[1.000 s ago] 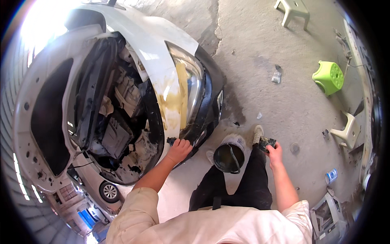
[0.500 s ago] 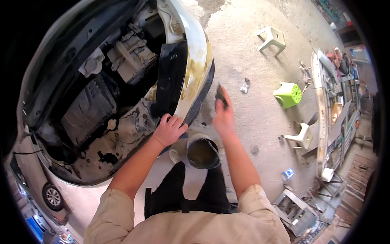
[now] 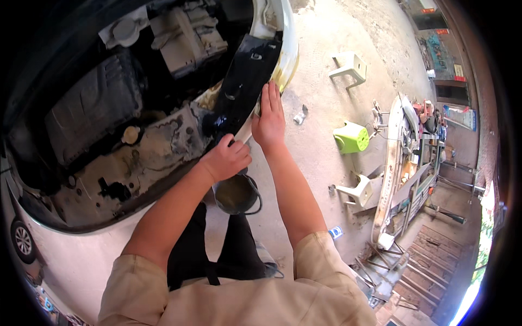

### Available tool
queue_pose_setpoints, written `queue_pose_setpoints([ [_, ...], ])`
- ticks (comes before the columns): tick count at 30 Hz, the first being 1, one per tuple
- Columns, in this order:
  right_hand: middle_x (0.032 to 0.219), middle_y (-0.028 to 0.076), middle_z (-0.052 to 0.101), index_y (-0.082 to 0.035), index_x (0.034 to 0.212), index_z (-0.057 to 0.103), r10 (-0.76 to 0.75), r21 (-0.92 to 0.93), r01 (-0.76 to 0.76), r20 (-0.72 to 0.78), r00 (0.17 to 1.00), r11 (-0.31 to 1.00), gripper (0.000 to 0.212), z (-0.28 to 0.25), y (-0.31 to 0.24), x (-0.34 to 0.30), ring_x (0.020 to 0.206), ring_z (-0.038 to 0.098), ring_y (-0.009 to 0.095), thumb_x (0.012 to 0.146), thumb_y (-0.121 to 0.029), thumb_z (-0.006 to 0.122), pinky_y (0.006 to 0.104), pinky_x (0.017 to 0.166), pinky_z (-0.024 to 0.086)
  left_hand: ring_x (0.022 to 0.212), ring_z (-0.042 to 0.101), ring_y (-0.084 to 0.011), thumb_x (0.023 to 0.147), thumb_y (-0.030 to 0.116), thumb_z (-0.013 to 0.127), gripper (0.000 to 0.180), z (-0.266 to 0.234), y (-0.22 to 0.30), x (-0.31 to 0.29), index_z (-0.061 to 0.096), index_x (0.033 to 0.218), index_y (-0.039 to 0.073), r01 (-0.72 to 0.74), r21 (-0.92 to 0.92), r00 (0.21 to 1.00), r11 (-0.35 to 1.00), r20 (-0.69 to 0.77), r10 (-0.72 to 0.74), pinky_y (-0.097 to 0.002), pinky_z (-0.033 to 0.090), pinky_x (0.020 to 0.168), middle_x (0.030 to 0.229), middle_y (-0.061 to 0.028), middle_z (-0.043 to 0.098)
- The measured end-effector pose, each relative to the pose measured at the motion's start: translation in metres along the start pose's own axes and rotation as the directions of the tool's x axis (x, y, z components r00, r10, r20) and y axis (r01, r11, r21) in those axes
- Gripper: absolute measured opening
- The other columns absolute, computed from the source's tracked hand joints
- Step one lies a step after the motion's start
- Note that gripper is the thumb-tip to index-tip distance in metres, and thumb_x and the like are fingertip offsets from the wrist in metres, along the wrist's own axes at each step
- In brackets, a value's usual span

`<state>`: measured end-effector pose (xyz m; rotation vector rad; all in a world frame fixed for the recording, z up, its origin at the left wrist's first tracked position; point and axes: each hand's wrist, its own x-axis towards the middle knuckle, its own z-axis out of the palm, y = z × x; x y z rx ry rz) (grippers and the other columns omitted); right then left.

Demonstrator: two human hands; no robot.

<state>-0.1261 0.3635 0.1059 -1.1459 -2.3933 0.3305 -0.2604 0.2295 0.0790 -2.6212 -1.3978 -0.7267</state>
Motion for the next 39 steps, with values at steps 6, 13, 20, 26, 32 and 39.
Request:
queue_pose_setpoints([
  [6, 0.162, 0.026, 0.033, 0.006, 0.155, 0.035, -0.032, -0.139, 0.055, 0.163, 0.986, 0.989, 0.082, -0.002, -0.005, -0.020, 0.148, 0.033, 0.046, 0.079, -0.004, 0.066, 0.0497, 0.122, 0.030, 0.091, 0.057, -0.0203, 0.084, 0.024, 0.060, 0.006, 0.004, -0.002, -0.003, 0.059, 0.081, 0.018, 0.004, 0.009, 0.999, 1.000, -0.048, -0.003, -0.0434, 0.046, 0.091, 0.090, 0.0001, 0.058],
  [13, 0.162, 0.025, 0.034, 0.003, 0.156, 0.034, 0.024, -0.022, -0.022, 0.114, 0.993, 1.000, 0.081, 0.002, -0.007, -0.013, 0.149, 0.033, 0.047, 0.081, -0.005, 0.066, 0.0488, 0.122, 0.032, 0.094, 0.057, -0.0201, 0.084, 0.024, 0.060, 0.006, 0.005, 0.003, -0.005, 0.061, 0.083, 0.018, 0.011, -0.018, 0.999, 1.000, -0.037, -0.012, -0.0425, 0.045, 0.091, 0.091, 0.0001, 0.059],
  [20, 0.163, 0.028, 0.031, 0.006, 0.155, 0.033, 0.013, -0.098, -0.001, 0.124, 0.992, 0.995, 0.077, -0.003, 0.013, 0.027, 0.148, 0.032, 0.047, 0.085, -0.004, 0.062, 0.0501, 0.120, 0.031, 0.098, 0.057, -0.0196, 0.086, 0.024, 0.060, 0.007, 0.005, -0.003, -0.001, 0.065, 0.083, 0.020, 0.015, 0.029, 0.999, 0.999, -0.040, -0.014, -0.0440, 0.043, 0.098, 0.093, 0.0027, 0.061],
  [26, 0.161, 0.030, 0.033, 0.007, 0.155, 0.033, 0.002, -0.023, 0.001, 0.131, 0.991, 1.000, 0.073, -0.002, -0.005, -0.019, 0.146, 0.036, 0.049, 0.087, -0.004, 0.059, 0.0498, 0.119, 0.033, 0.098, 0.057, -0.0192, 0.087, 0.022, 0.060, 0.006, 0.007, 0.001, -0.006, 0.064, 0.083, 0.019, 0.027, -0.022, 0.999, 0.999, -0.032, -0.027, -0.0433, 0.044, 0.099, 0.091, 0.0022, 0.060],
  [32, 0.161, 0.031, 0.033, 0.007, 0.155, 0.033, -0.003, -0.078, 0.013, 0.128, 0.992, 0.997, 0.073, -0.007, 0.013, 0.026, 0.147, 0.034, 0.049, 0.087, -0.002, 0.057, 0.0493, 0.121, 0.032, 0.096, 0.057, -0.0194, 0.087, 0.022, 0.060, 0.007, 0.008, 0.002, -0.004, 0.063, 0.083, 0.019, 0.034, -0.020, 0.998, 0.999, -0.049, -0.035, -0.0424, 0.044, 0.098, 0.091, 0.0024, 0.060],
  [39, 0.162, 0.029, 0.032, 0.006, 0.155, 0.034, -0.032, -0.061, 0.045, 0.198, 0.980, 0.997, 0.071, -0.005, 0.001, -0.018, 0.148, 0.034, 0.048, 0.090, -0.005, 0.060, 0.0499, 0.121, 0.032, 0.099, 0.058, -0.0181, 0.085, 0.021, 0.061, 0.005, 0.007, 0.000, -0.005, 0.066, 0.083, 0.019, 0.036, -0.002, 0.999, 0.999, -0.003, -0.036, -0.0418, 0.044, 0.097, 0.091, 0.0036, 0.061],
])
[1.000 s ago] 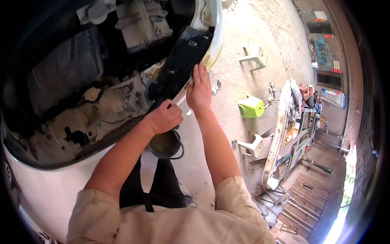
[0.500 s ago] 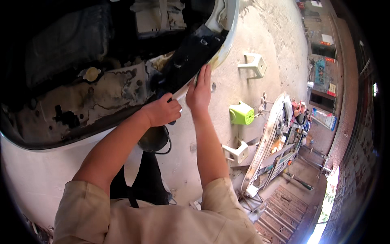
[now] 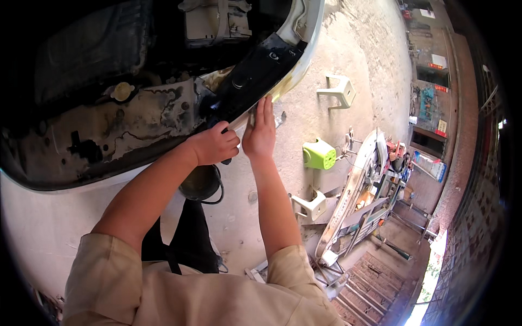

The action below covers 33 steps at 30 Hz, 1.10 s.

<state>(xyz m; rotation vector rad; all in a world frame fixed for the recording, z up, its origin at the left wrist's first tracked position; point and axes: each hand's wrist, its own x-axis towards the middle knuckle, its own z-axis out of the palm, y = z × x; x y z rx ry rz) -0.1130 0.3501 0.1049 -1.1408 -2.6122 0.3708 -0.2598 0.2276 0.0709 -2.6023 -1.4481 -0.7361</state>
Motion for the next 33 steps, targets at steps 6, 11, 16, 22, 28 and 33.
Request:
queue_pose_setpoints([
  [6, 0.162, 0.029, 0.032, 0.006, 0.155, 0.036, 0.063, 0.064, -0.057, -0.088, 0.994, 0.996, 0.073, -0.003, 0.000, 0.033, 0.148, 0.032, 0.050, 0.086, -0.002, 0.060, 0.0505, 0.122, 0.030, 0.093, 0.056, -0.0186, 0.086, 0.022, 0.060, 0.007, -0.003, -0.001, 0.004, 0.063, 0.080, 0.020, -0.021, 0.047, 0.997, 0.999, -0.068, 0.024, -0.0411, 0.044, 0.095, 0.085, 0.0032, 0.057],
  [11, 0.161, 0.028, 0.034, 0.005, 0.154, 0.037, 0.030, 0.002, -0.030, 0.005, 1.000, 1.000, 0.069, 0.000, -0.002, -0.006, 0.145, 0.037, 0.049, 0.090, -0.004, 0.059, 0.0495, 0.120, 0.034, 0.096, 0.058, -0.0168, 0.085, 0.022, 0.060, 0.006, 0.001, 0.002, 0.000, 0.063, 0.081, 0.021, -0.022, -0.003, 1.000, 1.000, 0.019, 0.022, -0.0412, 0.044, 0.097, 0.088, 0.0044, 0.059],
  [16, 0.160, 0.028, 0.036, 0.003, 0.155, 0.037, 0.051, 0.056, -0.048, -0.043, 0.998, 0.997, 0.064, -0.010, 0.008, 0.032, 0.146, 0.037, 0.046, 0.095, -0.006, 0.057, 0.0464, 0.120, 0.034, 0.095, 0.058, -0.0174, 0.084, 0.022, 0.060, 0.005, 0.001, -0.002, 0.005, 0.063, 0.080, 0.021, -0.007, 0.015, 0.998, 1.000, -0.066, 0.008, -0.0422, 0.044, 0.098, 0.088, 0.0032, 0.059],
  [22, 0.161, 0.027, 0.035, 0.001, 0.155, 0.038, -0.014, 0.014, 0.014, 0.044, 0.999, 1.000, 0.062, -0.008, -0.004, -0.011, 0.146, 0.037, 0.046, 0.097, -0.004, 0.057, 0.0453, 0.118, 0.036, 0.099, 0.058, -0.0175, 0.085, 0.022, 0.062, 0.004, 0.004, 0.001, 0.001, 0.065, 0.082, 0.021, 0.008, -0.021, 0.999, 1.000, -0.033, -0.009, -0.0421, 0.043, 0.098, 0.091, 0.0038, 0.061],
  [28, 0.162, 0.028, 0.033, 0.003, 0.156, 0.036, 0.038, 0.100, -0.032, -0.062, 0.997, 0.995, 0.067, -0.001, -0.002, 0.012, 0.147, 0.034, 0.050, 0.093, -0.002, 0.059, 0.0485, 0.121, 0.032, 0.093, 0.058, -0.0173, 0.083, 0.021, 0.062, 0.005, 0.005, -0.001, 0.003, 0.061, 0.078, 0.021, -0.015, -0.029, 0.998, 0.999, -0.068, 0.013, -0.0407, 0.044, 0.096, 0.085, 0.0030, 0.057],
  [33, 0.160, 0.028, 0.036, 0.002, 0.154, 0.039, -0.018, 0.040, 0.016, 0.040, 0.999, 0.999, 0.062, -0.009, 0.002, -0.004, 0.144, 0.037, 0.052, 0.096, -0.006, 0.058, 0.0495, 0.119, 0.035, 0.093, 0.057, -0.0165, 0.082, 0.020, 0.062, 0.005, 0.003, 0.000, 0.001, 0.062, 0.078, 0.020, 0.002, -0.019, 0.998, 1.000, -0.064, -0.003, -0.0406, 0.044, 0.096, 0.084, 0.0034, 0.057],
])
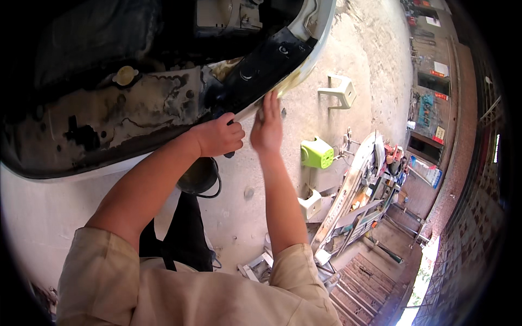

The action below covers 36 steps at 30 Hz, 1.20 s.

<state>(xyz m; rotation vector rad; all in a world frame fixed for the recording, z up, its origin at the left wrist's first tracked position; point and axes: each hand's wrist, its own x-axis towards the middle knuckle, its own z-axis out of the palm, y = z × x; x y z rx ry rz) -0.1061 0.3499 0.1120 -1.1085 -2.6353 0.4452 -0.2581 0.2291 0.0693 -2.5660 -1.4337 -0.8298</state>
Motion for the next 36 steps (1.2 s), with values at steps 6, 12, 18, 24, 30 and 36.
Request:
queue_pose_setpoints([
  [6, 0.159, 0.028, 0.038, 0.004, 0.153, 0.039, 0.011, 0.026, -0.009, -0.089, 0.996, 1.000, 0.063, 0.004, 0.007, 0.018, 0.144, 0.036, 0.052, 0.094, -0.004, 0.058, 0.0502, 0.119, 0.035, 0.095, 0.058, -0.0168, 0.082, 0.020, 0.062, 0.005, 0.004, 0.006, -0.001, 0.062, 0.078, 0.020, -0.009, -0.018, 1.000, 1.000, -0.001, 0.009, -0.0410, 0.044, 0.097, 0.085, 0.0032, 0.057],
  [12, 0.159, 0.028, 0.038, 0.004, 0.153, 0.040, -0.021, -0.065, 0.020, -0.006, 1.000, 0.998, 0.060, -0.003, 0.010, 0.014, 0.143, 0.038, 0.052, 0.096, -0.006, 0.056, 0.0501, 0.119, 0.035, 0.100, 0.058, -0.0178, 0.082, 0.019, 0.064, 0.003, -0.006, 0.001, -0.003, 0.065, 0.085, 0.020, -0.009, 0.019, 0.999, 1.000, 0.039, 0.009, -0.0422, 0.042, 0.099, 0.091, 0.0033, 0.060],
  [18, 0.162, 0.026, 0.033, 0.003, 0.154, 0.038, 0.008, -0.029, -0.011, -0.096, 0.995, 1.000, 0.069, 0.015, 0.007, 0.000, 0.147, 0.034, 0.048, 0.089, -0.003, 0.061, 0.0482, 0.121, 0.033, 0.106, 0.058, -0.0233, 0.078, 0.021, 0.071, 0.020, -0.068, 0.001, -0.041, 0.065, 0.097, 0.018, 0.328, -0.061, 0.937, 0.943, 0.148, -0.317, -0.0456, 0.040, 0.103, 0.105, -0.0027, 0.059],
  [24, 0.164, 0.022, 0.033, 0.000, 0.157, 0.035, -0.093, -0.161, 0.087, -0.025, 0.995, 0.983, 0.078, 0.016, -0.001, -0.005, 0.148, 0.033, 0.048, 0.085, -0.008, 0.064, 0.0520, 0.122, 0.030, 0.115, 0.056, -0.0319, 0.061, 0.023, 0.085, 0.053, -0.076, 0.006, -0.089, 0.063, 0.108, 0.018, 0.632, 0.014, 0.773, 0.775, -0.082, -0.629, -0.0512, 0.040, 0.103, 0.117, -0.0088, 0.057],
  [30, 0.165, 0.021, 0.031, 0.000, 0.158, 0.033, -0.072, 0.040, 0.078, -0.124, 0.990, 0.996, 0.082, 0.047, -0.008, -0.044, 0.149, 0.030, 0.048, 0.084, -0.010, 0.065, 0.0548, 0.124, 0.026, 0.120, 0.055, -0.0302, 0.062, 0.029, 0.087, 0.058, -0.069, 0.010, -0.080, 0.064, 0.114, 0.019, 0.665, 0.043, 0.747, 0.745, -0.023, -0.665, -0.0502, 0.037, 0.107, 0.120, -0.0077, 0.057],
  [36, 0.168, 0.014, 0.029, -0.007, 0.161, 0.031, -0.111, -0.141, 0.104, -0.045, 0.993, 0.984, 0.082, 0.029, 0.004, -0.022, 0.153, 0.026, 0.044, 0.086, -0.013, 0.065, 0.0601, 0.122, 0.023, 0.117, 0.056, -0.0306, 0.061, 0.025, 0.086, 0.056, -0.064, 0.015, -0.082, 0.062, 0.111, 0.021, 0.672, 0.127, 0.740, 0.729, -0.088, -0.667, -0.0500, 0.039, 0.106, 0.117, -0.0075, 0.057],
])
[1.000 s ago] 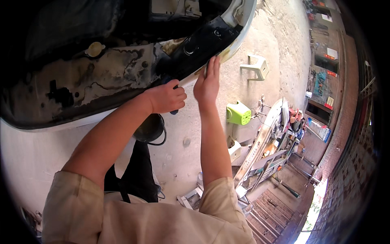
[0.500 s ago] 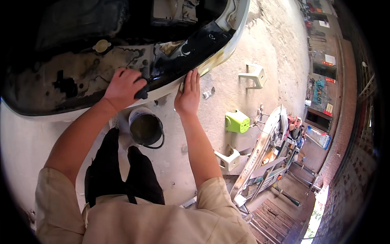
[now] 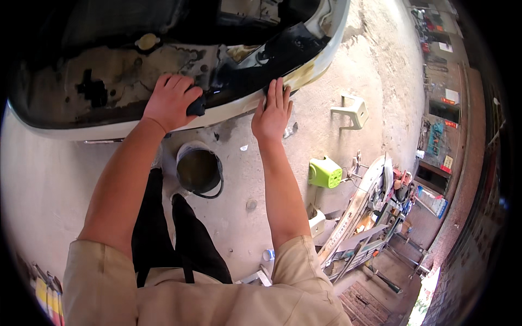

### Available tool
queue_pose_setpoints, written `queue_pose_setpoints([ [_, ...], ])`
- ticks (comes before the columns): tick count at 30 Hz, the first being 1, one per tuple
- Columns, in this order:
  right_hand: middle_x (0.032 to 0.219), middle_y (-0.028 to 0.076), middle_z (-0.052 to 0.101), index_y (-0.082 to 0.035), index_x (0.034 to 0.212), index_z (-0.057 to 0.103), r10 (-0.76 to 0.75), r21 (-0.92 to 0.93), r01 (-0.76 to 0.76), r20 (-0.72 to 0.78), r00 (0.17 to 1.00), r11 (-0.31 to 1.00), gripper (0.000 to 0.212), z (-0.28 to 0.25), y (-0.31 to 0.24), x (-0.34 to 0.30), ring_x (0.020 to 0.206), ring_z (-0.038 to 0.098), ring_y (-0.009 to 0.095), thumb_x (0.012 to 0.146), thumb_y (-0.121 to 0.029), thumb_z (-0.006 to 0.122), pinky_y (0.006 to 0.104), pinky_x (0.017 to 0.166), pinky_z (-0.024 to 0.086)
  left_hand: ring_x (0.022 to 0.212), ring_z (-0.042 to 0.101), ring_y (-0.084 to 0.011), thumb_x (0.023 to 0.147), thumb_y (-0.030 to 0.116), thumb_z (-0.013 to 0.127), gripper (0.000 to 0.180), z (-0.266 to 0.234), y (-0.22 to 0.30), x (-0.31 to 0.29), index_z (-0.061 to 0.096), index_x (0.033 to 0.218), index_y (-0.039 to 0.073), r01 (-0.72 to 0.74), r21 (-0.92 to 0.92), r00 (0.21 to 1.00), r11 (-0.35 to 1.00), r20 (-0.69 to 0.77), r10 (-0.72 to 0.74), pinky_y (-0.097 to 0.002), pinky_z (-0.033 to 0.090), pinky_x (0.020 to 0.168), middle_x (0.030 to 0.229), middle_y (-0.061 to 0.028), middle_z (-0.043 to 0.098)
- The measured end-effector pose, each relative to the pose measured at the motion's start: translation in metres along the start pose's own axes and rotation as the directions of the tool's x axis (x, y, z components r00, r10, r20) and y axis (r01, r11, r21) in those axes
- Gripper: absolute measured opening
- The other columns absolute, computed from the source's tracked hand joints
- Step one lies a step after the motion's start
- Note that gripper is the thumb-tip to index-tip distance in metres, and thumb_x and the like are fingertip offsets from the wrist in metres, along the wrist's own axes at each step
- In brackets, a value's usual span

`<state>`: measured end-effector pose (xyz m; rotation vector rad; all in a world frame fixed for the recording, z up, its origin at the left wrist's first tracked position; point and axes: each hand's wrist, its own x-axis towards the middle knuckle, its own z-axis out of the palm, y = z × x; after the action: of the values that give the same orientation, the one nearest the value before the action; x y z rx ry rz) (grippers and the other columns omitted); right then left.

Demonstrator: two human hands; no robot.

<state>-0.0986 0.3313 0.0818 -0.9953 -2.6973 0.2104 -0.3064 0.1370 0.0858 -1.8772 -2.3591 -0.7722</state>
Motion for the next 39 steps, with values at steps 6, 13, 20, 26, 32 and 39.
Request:
queue_pose_setpoints([
  [6, 0.167, 0.012, 0.032, -0.008, 0.160, 0.035, 0.010, 0.021, -0.011, 0.059, 0.998, 1.000, 0.067, 0.017, -0.027, -0.039, 0.152, 0.030, 0.041, 0.098, -0.021, 0.059, 0.0602, 0.121, 0.025, 0.118, 0.054, -0.0288, 0.063, 0.031, 0.087, 0.056, 0.004, -0.003, -0.001, 0.063, 0.114, 0.021, 0.012, 0.043, 0.999, 0.999, 0.037, -0.014, -0.0486, 0.038, 0.108, 0.119, -0.0067, 0.057],
  [13, 0.168, 0.014, 0.030, -0.004, 0.160, 0.033, 0.071, 0.044, -0.071, 0.006, 0.997, 0.997, 0.078, 0.013, -0.011, -0.017, 0.155, 0.026, 0.040, 0.090, -0.019, 0.065, 0.0580, 0.122, 0.025, 0.115, 0.056, -0.0310, 0.058, 0.023, 0.087, 0.059, 0.002, 0.003, 0.004, 0.061, 0.110, 0.021, 0.003, 0.004, 1.000, 1.000, 0.018, -0.003, -0.0498, 0.039, 0.106, 0.118, -0.0073, 0.057],
  [20, 0.169, 0.010, 0.028, -0.009, 0.162, 0.030, 0.064, 0.007, -0.065, 0.087, 0.994, 0.998, 0.082, 0.004, -0.020, -0.023, 0.155, 0.024, 0.042, 0.089, -0.015, 0.065, 0.0632, 0.122, 0.020, 0.115, 0.056, -0.0319, 0.057, 0.025, 0.087, 0.060, -0.001, 0.001, -0.003, 0.062, 0.111, 0.021, 0.020, 0.033, 1.000, 0.999, 0.023, -0.020, -0.0504, 0.039, 0.106, 0.118, -0.0073, 0.057],
  [26, 0.170, 0.012, 0.026, -0.007, 0.161, 0.033, 0.154, 0.157, -0.156, 0.024, 0.988, 0.975, 0.077, 0.026, -0.042, -0.040, 0.154, 0.024, 0.044, 0.090, -0.014, 0.063, 0.0664, 0.120, 0.019, 0.117, 0.056, -0.0319, 0.060, 0.027, 0.086, 0.056, 0.005, -0.001, 0.001, 0.062, 0.110, 0.021, 0.005, 0.025, 1.000, 1.000, 0.028, -0.006, -0.0510, 0.039, 0.106, 0.118, -0.0075, 0.057],
  [32, 0.169, 0.012, 0.027, -0.005, 0.161, 0.031, 0.177, 0.117, -0.177, 0.015, 0.984, 0.977, 0.080, 0.010, -0.034, -0.015, 0.154, 0.023, 0.044, 0.089, -0.017, 0.065, 0.0656, 0.120, 0.020, 0.115, 0.056, -0.0310, 0.060, 0.027, 0.085, 0.055, -0.002, -0.002, 0.005, 0.062, 0.110, 0.021, 0.021, 0.067, 0.999, 0.998, 0.023, -0.022, -0.0505, 0.040, 0.105, 0.116, -0.0074, 0.057],
  [39, 0.169, 0.017, 0.026, -0.004, 0.162, 0.027, 0.168, -0.008, -0.168, -0.011, 0.986, 0.986, 0.082, 0.014, -0.029, -0.014, 0.153, 0.024, 0.046, 0.089, -0.015, 0.063, 0.0658, 0.121, 0.019, 0.114, 0.055, -0.0311, 0.061, 0.025, 0.085, 0.054, -0.004, -0.002, 0.003, 0.062, 0.109, 0.022, 0.005, 0.055, 0.999, 0.998, 0.047, -0.008, -0.0498, 0.040, 0.104, 0.116, -0.0068, 0.057],
])
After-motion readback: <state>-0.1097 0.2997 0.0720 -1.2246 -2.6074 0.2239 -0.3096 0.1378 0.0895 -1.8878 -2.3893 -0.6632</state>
